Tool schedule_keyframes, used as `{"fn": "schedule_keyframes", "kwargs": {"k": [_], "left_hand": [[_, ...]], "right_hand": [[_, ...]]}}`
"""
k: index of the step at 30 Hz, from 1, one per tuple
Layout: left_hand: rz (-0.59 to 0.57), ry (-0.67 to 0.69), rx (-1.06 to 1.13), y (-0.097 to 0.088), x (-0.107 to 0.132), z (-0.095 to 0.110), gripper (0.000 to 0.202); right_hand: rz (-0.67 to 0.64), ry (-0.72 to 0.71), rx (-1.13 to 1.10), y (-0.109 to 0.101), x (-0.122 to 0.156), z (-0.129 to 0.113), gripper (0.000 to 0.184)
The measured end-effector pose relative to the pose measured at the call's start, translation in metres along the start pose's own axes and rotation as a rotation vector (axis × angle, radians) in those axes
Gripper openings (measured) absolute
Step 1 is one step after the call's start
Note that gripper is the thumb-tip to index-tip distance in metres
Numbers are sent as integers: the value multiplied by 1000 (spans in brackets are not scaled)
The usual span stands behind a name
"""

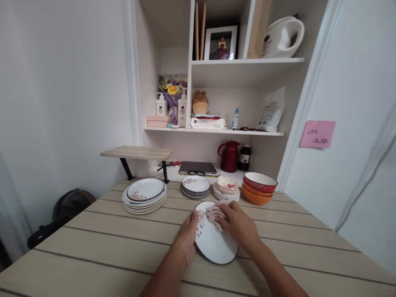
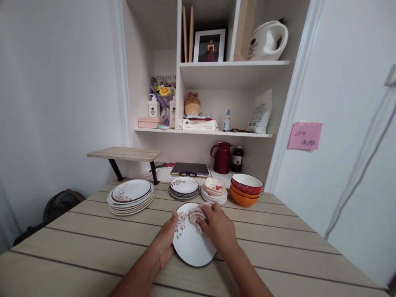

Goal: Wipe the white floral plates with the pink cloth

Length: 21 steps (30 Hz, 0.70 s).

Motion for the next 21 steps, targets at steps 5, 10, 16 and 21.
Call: {"fn": "schedule_keyframes", "kwargs": {"k": [5,10,16,21], "left_hand": [[60,-5,-23,-7,2,0,64],[-9,-33,9,0,4,1,61],[-36,14,13,5,6,6,64],[-38,31,54,6,3,4,62]], "right_hand": [[-287,-171,12,15,26,-2,14],[-272,-279,-153,21,32,-40,21],[-61,-195,-225,14,7,-53,46],[-3,-75,-198,8,-3,-22,43]]}}
Point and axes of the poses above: each hand's wrist, its own x-axis away from the middle knuckle, its own y-axis out of the palm, z = x × y, the point moved 9 cm from there along -x, towards the middle knuckle, and after that the axes turned 6 degrees about x, right-handed, at the moved point
